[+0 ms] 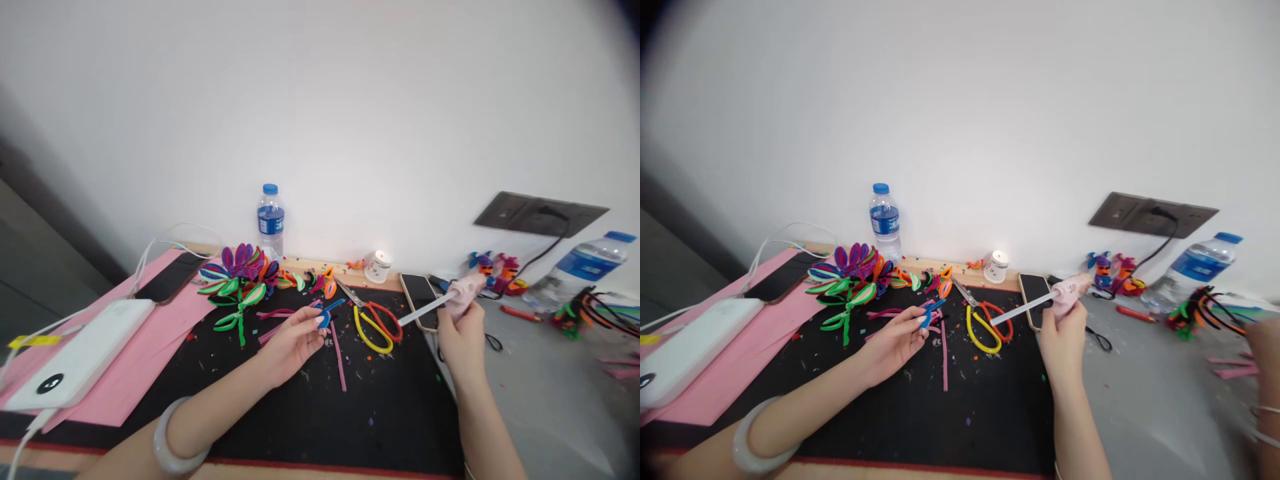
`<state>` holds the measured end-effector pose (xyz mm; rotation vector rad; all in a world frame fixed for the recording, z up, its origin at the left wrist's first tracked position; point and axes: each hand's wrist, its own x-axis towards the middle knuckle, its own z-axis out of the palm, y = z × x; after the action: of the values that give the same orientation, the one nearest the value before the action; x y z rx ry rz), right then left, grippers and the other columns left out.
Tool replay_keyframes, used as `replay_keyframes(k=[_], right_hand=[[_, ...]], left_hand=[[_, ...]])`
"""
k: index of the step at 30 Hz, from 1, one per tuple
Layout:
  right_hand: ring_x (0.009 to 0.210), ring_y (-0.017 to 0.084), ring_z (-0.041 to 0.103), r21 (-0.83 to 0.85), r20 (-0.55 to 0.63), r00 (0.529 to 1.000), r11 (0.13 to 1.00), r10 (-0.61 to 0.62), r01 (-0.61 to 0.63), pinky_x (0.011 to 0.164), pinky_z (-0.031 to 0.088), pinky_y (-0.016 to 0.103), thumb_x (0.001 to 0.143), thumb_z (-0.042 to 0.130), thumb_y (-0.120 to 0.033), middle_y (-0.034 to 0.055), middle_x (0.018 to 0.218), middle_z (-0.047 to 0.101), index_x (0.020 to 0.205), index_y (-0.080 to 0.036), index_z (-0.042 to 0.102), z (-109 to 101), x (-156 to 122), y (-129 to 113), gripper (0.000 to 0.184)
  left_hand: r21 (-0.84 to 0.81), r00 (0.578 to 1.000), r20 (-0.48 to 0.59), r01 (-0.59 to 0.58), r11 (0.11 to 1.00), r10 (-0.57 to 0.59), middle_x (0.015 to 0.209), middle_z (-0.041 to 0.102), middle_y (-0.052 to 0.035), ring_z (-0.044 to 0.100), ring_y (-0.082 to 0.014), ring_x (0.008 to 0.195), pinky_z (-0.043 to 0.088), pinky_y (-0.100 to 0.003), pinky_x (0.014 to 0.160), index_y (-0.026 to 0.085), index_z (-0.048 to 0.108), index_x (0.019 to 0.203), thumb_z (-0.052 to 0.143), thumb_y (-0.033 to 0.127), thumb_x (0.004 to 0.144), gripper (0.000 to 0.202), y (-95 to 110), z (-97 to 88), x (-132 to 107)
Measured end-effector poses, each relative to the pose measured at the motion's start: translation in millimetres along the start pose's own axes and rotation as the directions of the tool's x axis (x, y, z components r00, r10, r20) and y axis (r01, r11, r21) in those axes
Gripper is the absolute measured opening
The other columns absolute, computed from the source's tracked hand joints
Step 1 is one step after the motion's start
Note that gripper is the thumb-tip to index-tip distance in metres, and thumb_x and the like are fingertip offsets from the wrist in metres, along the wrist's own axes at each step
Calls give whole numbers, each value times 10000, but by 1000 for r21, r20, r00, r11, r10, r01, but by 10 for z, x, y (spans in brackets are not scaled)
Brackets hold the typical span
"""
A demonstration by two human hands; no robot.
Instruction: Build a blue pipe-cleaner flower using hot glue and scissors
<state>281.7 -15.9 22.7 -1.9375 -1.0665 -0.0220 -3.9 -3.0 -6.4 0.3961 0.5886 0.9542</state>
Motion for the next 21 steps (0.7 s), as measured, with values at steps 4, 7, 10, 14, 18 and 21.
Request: replay_keyframes(k=[4,7,10,14,18,21], right_hand=[[955,333,550,-249,-36,998,966,59,-66,786,417,409,670,550,-349,190,1075,566,1192,-76,448,-180,107,138,598],[950,359,564,-374,-20,990,917,138,-135,778,432,427,649,561,-369,209,1058,586,1194,-59,462,-333,157,262,635],[914,379,584,-466,29,972,863,235,-195,728,455,430,654,545,-390,216,991,618,1167,-51,494,-466,182,397,617],[932,387,582,-579,116,928,783,355,-227,747,458,417,662,517,-415,248,1012,610,1187,-6,482,-590,210,606,667],[906,394,589,-620,149,918,758,367,-202,736,461,434,623,527,-452,247,966,624,1149,-22,519,-654,266,869,680],[844,409,600,-610,106,927,760,360,-225,654,468,467,583,547,-462,217,838,647,1036,-96,588,-678,315,1075,584]], left_hand=[[-1,1000,3,0,1000,0,774,614,-13,607,-81,644,509,-173,623,160,587,840,632,73,711,162,1,-5,4],[4,1000,7,0,1000,0,785,614,-14,607,-82,643,511,-175,619,161,591,835,632,76,711,156,2,-4,7],[5,1000,11,6,1000,-6,790,614,-15,610,-84,647,511,-175,616,163,593,822,636,81,709,147,6,2,3],[3,1000,25,6,1000,-6,777,611,-11,609,-83,648,510,-171,613,164,593,816,640,87,708,142,10,15,-9],[7,1000,27,4,1000,-4,762,609,-3,609,-80,649,510,-169,615,169,592,812,644,93,707,140,14,26,-18],[12,1000,26,2,1000,-2,767,609,-5,609,-79,647,509,-171,615,170,591,813,647,98,705,142,17,31,-24]])
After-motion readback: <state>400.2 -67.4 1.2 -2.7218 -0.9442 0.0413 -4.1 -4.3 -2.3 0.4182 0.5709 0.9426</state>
